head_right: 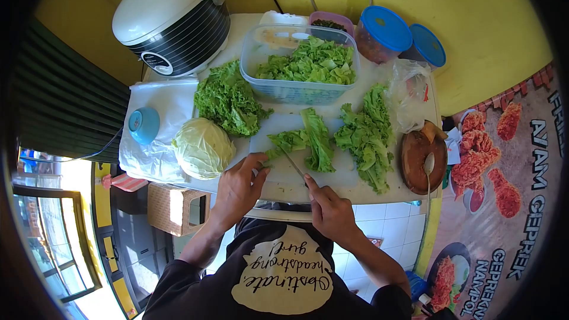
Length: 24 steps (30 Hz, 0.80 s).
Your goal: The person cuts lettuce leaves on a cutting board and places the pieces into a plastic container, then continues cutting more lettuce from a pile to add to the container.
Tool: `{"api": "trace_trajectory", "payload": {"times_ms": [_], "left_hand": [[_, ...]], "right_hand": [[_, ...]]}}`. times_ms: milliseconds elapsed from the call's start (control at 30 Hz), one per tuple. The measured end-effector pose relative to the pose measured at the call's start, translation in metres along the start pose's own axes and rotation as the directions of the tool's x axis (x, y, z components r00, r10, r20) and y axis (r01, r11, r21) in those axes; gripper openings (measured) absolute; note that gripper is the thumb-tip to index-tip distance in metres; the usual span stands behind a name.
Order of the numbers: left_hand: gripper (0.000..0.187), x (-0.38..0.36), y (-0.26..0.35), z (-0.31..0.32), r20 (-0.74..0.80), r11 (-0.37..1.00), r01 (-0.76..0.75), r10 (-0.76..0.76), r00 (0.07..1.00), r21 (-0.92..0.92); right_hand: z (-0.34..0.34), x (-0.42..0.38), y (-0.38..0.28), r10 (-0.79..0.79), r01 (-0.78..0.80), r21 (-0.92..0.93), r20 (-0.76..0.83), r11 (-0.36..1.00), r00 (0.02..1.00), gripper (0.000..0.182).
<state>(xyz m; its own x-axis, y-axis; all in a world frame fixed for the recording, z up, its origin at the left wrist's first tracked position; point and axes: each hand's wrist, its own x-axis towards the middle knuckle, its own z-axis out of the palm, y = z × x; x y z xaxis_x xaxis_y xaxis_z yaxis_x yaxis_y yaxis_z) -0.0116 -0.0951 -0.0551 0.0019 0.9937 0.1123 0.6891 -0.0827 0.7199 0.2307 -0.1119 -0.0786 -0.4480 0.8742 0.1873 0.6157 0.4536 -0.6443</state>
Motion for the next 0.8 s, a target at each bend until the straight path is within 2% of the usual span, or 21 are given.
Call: {"api": "trace_trajectory", "payload": {"times_ms": [33, 133, 267, 333, 433, 500, 533, 633, 667, 700, 733, 800], "left_hand": [[0.017, 0.004, 0.002, 0.003, -0.011, 0.998, 0.067, -0.067, 0.998, -0.004], [0.018, 0.011, 0.003, 0.007, -0.032, 0.996, 0.043, -0.041, 0.999, 0.074], [0.019, 0.012, 0.001, 0.01, -0.04, 0.994, 0.008, -0.004, 0.999, 0.105], [0.02, 0.014, 0.004, 0.009, -0.103, 0.976, -0.097, 0.119, 0.988, 0.196], [0.021, 0.016, -0.002, 0.014, -0.03, 0.976, -0.14, 0.147, 0.989, 0.168], [0.026, 0.018, 0.0, 0.017, -0.047, 0.983, -0.152, 0.157, 0.986, 0.107], [0.031, 0.019, 0.002, 0.019, -0.069, 0.986, -0.158, 0.161, 0.985, 0.047], [0.036, 0.029, 0.008, 0.021, -0.08, 0.987, -0.121, 0.13, 0.988, 0.11], [0.036, 0.032, 0.007, 0.022, -0.08, 0.986, -0.123, 0.132, 0.988, 0.11], [0.035, 0.035, 0.004, 0.025, -0.108, 0.974, -0.18, 0.195, 0.975, 0.137], [0.035, 0.036, 0.002, 0.027, -0.134, 0.958, -0.234, 0.257, 0.957, 0.165], [0.03, 0.037, 0.003, 0.028, -0.133, 0.965, -0.208, 0.23, 0.964, 0.156]], "right_hand": [[0.0, 0.0, 0.0, 0.0, 0.0, -0.001, -0.003, 1.0, 1.0, 0.063], [0.0, 0.001, 0.001, 0.014, -0.014, 0.03, -0.008, 0.999, 1.0, 0.061], [-0.006, 0.004, 0.002, 0.009, 0.002, 0.113, -0.102, 0.994, 0.995, 0.055], [-0.008, 0.005, 0.006, 0.028, -0.011, 0.124, -0.133, 0.992, 0.991, 0.052], [0.0, 0.012, 0.019, 0.001, 0.029, 0.154, -0.191, 0.988, 0.982, 0.048], [0.006, 0.015, 0.025, -0.052, 0.096, 0.142, -0.287, 0.985, 0.957, 0.044], [0.006, 0.016, 0.025, -0.053, 0.097, 0.142, -0.29, 0.985, 0.956, 0.044], [0.004, 0.016, 0.024, -0.015, 0.077, 0.188, -0.31, 0.979, 0.951, 0.044], [0.0, 0.015, 0.021, 0.015, 0.036, 0.2, -0.249, 0.979, 0.968, 0.044], [-0.002, 0.014, 0.02, 0.045, -0.005, 0.208, -0.187, 0.978, 0.981, 0.045], [-0.003, 0.014, 0.021, 0.047, -0.007, 0.207, -0.189, 0.978, 0.981, 0.045], [-0.002, 0.014, 0.022, 0.052, -0.007, 0.227, -0.19, 0.974, 0.98, 0.044]]}}
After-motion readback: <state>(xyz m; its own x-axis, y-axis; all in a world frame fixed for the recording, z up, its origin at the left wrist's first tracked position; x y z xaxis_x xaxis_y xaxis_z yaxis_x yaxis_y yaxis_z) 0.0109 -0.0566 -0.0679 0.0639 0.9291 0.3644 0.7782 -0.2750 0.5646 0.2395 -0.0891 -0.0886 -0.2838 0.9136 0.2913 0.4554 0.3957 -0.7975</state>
